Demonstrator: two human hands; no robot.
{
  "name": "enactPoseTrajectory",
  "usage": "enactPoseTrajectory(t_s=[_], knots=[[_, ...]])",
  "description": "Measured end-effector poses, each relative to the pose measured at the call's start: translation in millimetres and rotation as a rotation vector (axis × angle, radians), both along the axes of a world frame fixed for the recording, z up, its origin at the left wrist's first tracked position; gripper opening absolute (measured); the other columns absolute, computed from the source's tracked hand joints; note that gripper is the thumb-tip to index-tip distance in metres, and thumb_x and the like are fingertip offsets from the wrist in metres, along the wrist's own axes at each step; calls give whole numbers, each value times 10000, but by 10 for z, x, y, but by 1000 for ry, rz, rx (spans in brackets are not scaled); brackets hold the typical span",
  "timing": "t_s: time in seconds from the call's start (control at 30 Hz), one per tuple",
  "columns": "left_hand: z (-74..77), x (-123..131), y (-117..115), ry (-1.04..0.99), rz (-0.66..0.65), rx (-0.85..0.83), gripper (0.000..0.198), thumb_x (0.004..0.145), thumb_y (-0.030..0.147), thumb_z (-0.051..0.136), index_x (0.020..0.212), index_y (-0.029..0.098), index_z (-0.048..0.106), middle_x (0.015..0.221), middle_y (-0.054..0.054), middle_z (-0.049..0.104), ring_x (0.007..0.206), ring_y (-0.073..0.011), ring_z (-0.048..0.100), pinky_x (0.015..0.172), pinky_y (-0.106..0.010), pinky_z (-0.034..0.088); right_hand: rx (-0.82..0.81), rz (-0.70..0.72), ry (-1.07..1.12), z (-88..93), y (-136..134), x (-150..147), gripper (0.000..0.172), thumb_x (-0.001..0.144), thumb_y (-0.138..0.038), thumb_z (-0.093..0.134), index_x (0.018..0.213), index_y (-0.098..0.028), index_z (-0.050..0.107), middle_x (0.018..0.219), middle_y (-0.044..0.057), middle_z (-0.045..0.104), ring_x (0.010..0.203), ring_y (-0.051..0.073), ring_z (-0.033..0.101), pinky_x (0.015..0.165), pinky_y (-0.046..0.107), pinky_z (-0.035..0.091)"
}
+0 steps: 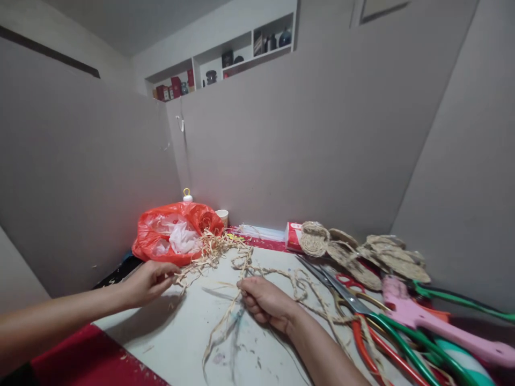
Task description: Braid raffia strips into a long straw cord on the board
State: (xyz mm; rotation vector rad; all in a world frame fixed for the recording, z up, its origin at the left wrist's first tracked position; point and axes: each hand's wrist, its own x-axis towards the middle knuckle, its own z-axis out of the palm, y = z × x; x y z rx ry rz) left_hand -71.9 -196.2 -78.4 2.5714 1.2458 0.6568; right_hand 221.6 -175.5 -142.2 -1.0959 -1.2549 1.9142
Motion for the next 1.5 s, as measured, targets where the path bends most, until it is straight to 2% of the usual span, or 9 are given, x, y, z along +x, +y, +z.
enactPoseTrajectory(t_s=[0.13,0.4,0.57,0.7,0.87,1.0,1.2,1.4,1.5], knots=[[-274,164,-74,-8,27,-69,197,764,121,428,750,139,624,638,3,571,562,-85,451,541,-193,336,3,9,-9,7,-23,-9,298,776,-327,527,637,-220,286,454,-111,291,357,27,140,351,161,55],[-364,583,150,-289,65,-126,195,804,199,452,775,132,632,641,3,582,601,-108,490,576,-211,374,5,28,-1,-41,-11,16,326,755,-361,553,636,-219,285,454,-113,281,365,26,146,364,171,44],[-612,816,358,-368,72,-70,237,811,188,436,917,129,640,661,-4,596,616,-117,503,620,-238,405,16,21,25,-44,-12,17,333,751,-371,571,646,-219,294,456,-112,299,369,26,141,362,179,42],[-756,841,462,-331,24,-63,260,809,236,483,986,144,649,595,16,563,571,-117,477,606,-245,388,16,5,20,-45,-3,17,346,757,-384,579,637,-216,301,449,-114,286,373,26,130,361,180,38],[-763,709,485,-323,4,-8,262,828,230,460,991,161,654,632,-1,600,589,-124,515,621,-243,393,-3,-6,0,-35,7,3,381,763,-418,591,640,-215,292,464,-112,288,386,24,133,367,176,44],[-765,661,447,-378,-56,16,242,827,205,465,971,169,656,750,-31,668,645,-127,566,668,-245,416,-16,-16,-18,-22,5,-18,418,751,-462,606,657,-221,277,463,-118,277,389,25,128,366,173,45],[-754,688,421,-432,-6,78,197,809,182,481,903,156,652,643,-11,612,578,-117,517,602,-237,393,-38,-34,-20,-31,-10,-16,438,734,-461,624,659,-223,264,469,-118,275,388,22,126,367,171,39],[-777,778,438,-410,-123,29,208,790,156,476,873,145,667,739,-39,671,649,-123,581,660,-229,432,-43,-25,-2,-19,-28,-16,460,738,-457,644,659,-221,258,464,-122,275,392,15,113,369,169,29],[-798,804,459,-389,-130,31,232,760,128,480,879,143,678,744,-41,686,654,-128,599,657,-223,442,-55,-33,-1,-41,-18,-13,495,714,-482,669,659,-222,251,462,-123,280,392,12,114,368,167,28]])
